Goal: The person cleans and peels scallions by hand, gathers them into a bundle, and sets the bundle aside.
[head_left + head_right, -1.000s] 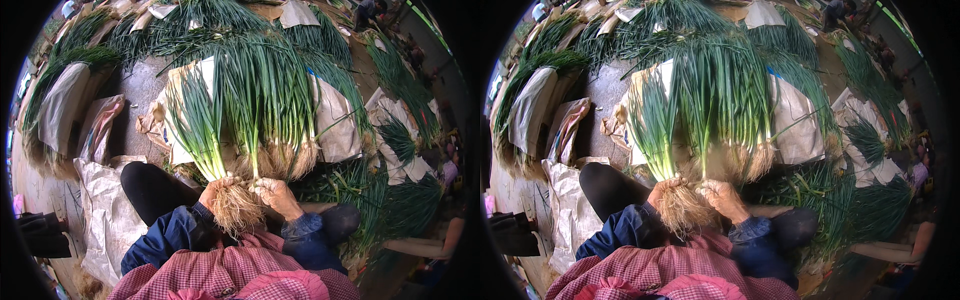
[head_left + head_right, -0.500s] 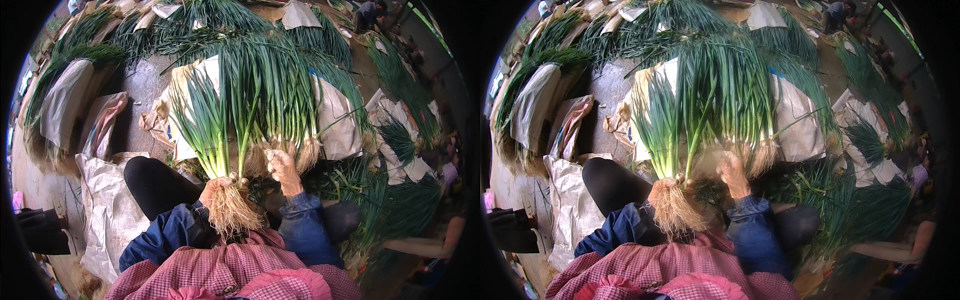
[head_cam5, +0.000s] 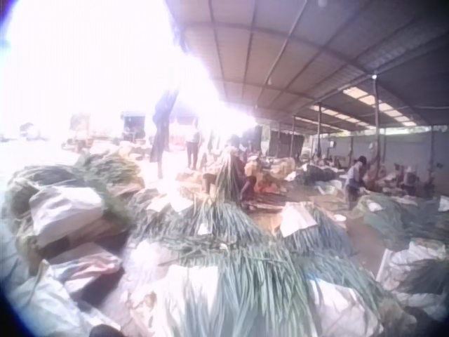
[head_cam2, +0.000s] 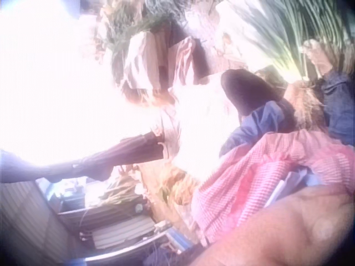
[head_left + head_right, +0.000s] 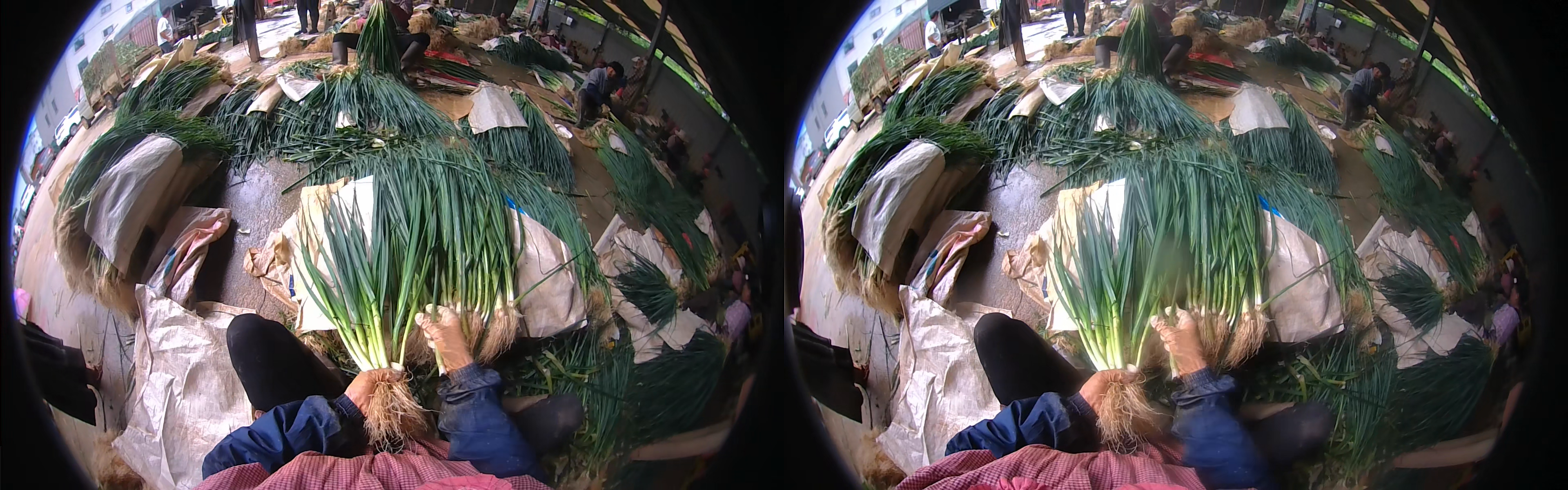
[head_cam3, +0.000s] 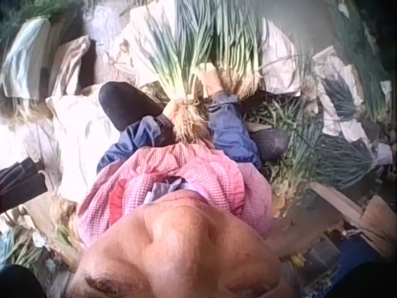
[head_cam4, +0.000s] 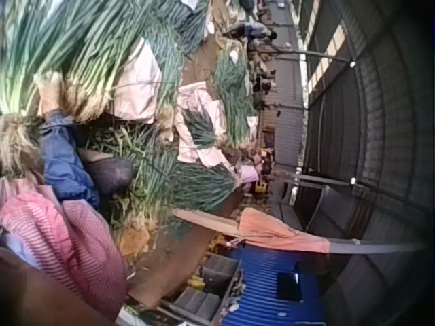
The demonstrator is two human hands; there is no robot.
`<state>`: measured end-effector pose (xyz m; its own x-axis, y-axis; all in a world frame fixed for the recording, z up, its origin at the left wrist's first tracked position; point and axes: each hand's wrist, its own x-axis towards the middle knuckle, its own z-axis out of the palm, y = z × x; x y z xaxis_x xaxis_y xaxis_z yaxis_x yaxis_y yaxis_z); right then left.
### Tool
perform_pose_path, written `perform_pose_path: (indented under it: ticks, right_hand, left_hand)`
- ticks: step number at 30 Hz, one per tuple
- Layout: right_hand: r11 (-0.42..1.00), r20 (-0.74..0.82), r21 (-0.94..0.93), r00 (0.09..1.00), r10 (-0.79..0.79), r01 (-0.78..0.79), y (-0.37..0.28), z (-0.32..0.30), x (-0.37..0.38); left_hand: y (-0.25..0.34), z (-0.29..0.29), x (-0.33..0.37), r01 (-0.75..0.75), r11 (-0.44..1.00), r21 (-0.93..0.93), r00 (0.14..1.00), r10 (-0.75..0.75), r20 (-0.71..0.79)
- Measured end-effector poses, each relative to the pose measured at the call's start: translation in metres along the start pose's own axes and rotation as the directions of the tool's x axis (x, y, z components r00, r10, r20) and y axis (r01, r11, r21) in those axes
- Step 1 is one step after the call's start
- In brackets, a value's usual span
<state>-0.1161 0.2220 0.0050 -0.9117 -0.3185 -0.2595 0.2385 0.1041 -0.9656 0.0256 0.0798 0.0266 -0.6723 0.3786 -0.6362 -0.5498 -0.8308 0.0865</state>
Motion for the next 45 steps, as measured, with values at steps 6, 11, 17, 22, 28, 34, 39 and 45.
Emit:
perform_pose_path:
  ticks: [6,11,17,22,28,34,39,45]
  right_hand:
    - [0.889,-0.031,-0.438,0.986,-0.162,0.132,0.021,0.019,-0.001]
    - [0.88,-0.151,-0.466,0.971,-0.187,0.097,0.038,0.017,0.029]
    - [0.984,-0.117,-0.179,0.992,-0.046,0.025,0.043,0.001,-0.018]
    - [0.927,-0.184,0.332,0.976,-0.121,0.177,0.001,0.012,-0.047]
    - [0.749,0.092,0.662,0.994,-0.063,-0.014,-0.009,-0.024,-0.076]
    - [0.729,-0.099,0.685,0.993,0.065,0.021,-0.025,-0.018,-0.08]
    - [0.725,0.245,0.473,0.865,0.438,-0.501,-0.004,0.008,-0.058]
    - [0.96,0.207,0.251,0.976,0.072,-0.124,-0.07,0.034,-0.063]
  left_hand:
    - [0.001,0.001,-0.004,-0.235,0.963,0.13,0.954,0.254,-0.158]
    - [-0.016,0.011,0.01,-0.271,0.926,0.263,0.94,0.313,-0.134]
    - [-0.004,0.001,-0.005,-0.239,0.953,0.186,0.933,0.278,-0.229]
    - [-0.002,0.014,-0.002,0.016,0.996,0.091,0.997,-0.01,-0.071]
    - [0.018,0.027,-0.022,-0.113,0.989,-0.1,0.993,0.108,-0.055]
    - [0.016,0.002,0.001,0.114,0.992,-0.058,0.993,-0.111,0.046]
    - [0.011,0.03,-0.031,0.053,0.988,-0.143,0.908,0.012,0.419]
    - [0.013,0.038,-0.059,-0.079,0.996,0.036,0.973,0.069,0.22]
